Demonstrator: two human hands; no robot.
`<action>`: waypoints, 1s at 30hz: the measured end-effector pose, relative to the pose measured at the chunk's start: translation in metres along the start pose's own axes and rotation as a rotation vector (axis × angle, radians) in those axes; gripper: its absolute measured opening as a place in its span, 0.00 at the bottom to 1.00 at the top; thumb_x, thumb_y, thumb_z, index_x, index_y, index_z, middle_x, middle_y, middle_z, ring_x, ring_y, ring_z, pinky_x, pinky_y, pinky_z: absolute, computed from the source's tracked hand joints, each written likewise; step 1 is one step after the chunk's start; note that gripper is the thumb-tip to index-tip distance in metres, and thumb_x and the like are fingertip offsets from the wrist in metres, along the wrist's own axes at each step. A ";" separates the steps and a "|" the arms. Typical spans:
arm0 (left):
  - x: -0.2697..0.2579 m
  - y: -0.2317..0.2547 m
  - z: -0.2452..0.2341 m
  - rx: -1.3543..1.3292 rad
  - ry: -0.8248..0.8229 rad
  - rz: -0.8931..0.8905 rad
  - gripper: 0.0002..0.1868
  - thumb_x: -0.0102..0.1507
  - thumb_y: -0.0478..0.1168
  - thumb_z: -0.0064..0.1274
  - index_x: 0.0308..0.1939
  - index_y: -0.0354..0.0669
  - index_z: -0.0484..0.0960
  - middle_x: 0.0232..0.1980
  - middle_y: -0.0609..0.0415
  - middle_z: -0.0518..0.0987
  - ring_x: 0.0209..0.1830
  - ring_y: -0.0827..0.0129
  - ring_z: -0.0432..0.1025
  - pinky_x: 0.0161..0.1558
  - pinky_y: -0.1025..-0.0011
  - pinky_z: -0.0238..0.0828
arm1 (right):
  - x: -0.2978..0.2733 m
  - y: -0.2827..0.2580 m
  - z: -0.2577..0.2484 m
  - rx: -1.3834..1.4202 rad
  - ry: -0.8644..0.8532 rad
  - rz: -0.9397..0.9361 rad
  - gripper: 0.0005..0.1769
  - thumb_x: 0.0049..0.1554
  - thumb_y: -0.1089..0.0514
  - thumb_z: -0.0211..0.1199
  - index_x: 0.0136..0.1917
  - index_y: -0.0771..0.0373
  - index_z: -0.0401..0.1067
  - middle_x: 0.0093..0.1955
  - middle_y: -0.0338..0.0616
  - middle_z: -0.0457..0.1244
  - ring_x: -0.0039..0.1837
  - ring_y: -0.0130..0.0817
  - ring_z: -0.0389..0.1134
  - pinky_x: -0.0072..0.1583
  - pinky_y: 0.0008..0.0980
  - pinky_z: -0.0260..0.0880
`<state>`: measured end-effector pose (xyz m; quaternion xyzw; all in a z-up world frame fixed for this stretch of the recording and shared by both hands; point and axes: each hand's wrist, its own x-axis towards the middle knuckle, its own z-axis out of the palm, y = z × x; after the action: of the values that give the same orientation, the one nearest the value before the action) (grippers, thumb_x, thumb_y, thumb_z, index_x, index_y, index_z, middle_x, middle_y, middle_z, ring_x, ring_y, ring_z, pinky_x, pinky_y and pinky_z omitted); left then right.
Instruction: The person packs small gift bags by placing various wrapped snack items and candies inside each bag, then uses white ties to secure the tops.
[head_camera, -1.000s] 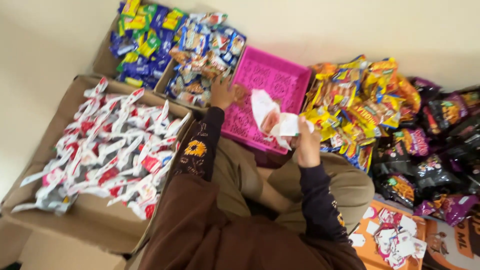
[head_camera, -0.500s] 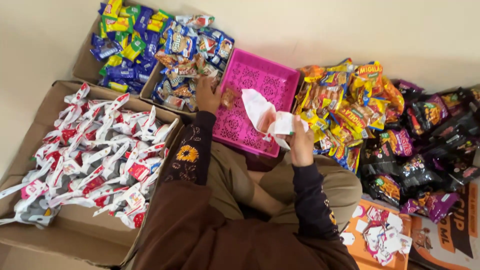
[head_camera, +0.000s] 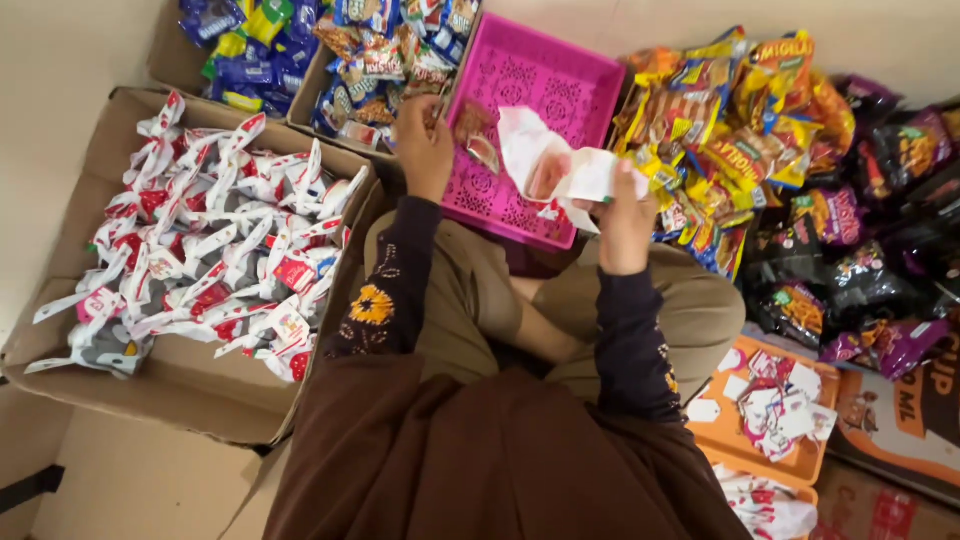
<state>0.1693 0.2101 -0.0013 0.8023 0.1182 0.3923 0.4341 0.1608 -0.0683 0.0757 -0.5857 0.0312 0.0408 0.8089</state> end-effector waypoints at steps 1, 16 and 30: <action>-0.010 -0.013 0.007 0.002 -0.006 -0.004 0.18 0.57 0.26 0.49 0.51 0.42 0.76 0.48 0.52 0.74 0.40 0.64 0.68 0.43 0.69 0.67 | -0.002 -0.001 -0.004 0.000 0.005 0.006 0.26 0.62 0.44 0.59 0.56 0.72 0.73 0.48 0.51 0.70 0.44 0.35 0.74 0.45 0.29 0.79; -0.097 -0.204 0.147 -0.171 -0.440 -0.691 0.13 0.54 0.42 0.63 0.40 0.41 0.89 0.46 0.45 0.85 0.56 0.55 0.77 0.61 0.62 0.69 | 0.003 -0.020 -0.028 0.048 0.286 -0.020 0.21 0.63 0.46 0.61 0.50 0.69 0.74 0.45 0.56 0.73 0.42 0.46 0.78 0.36 0.40 0.84; -0.093 -0.166 0.138 0.471 -0.255 -0.229 0.14 0.54 0.52 0.53 0.21 0.49 0.83 0.24 0.51 0.81 0.28 0.52 0.78 0.33 0.56 0.79 | -0.002 -0.013 -0.045 0.004 0.243 -0.025 0.21 0.64 0.46 0.61 0.49 0.69 0.76 0.43 0.55 0.72 0.40 0.44 0.77 0.36 0.40 0.84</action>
<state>0.2330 0.1764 -0.2251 0.9053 0.2405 0.1985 0.2885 0.1602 -0.1156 0.0743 -0.5852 0.1218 -0.0409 0.8006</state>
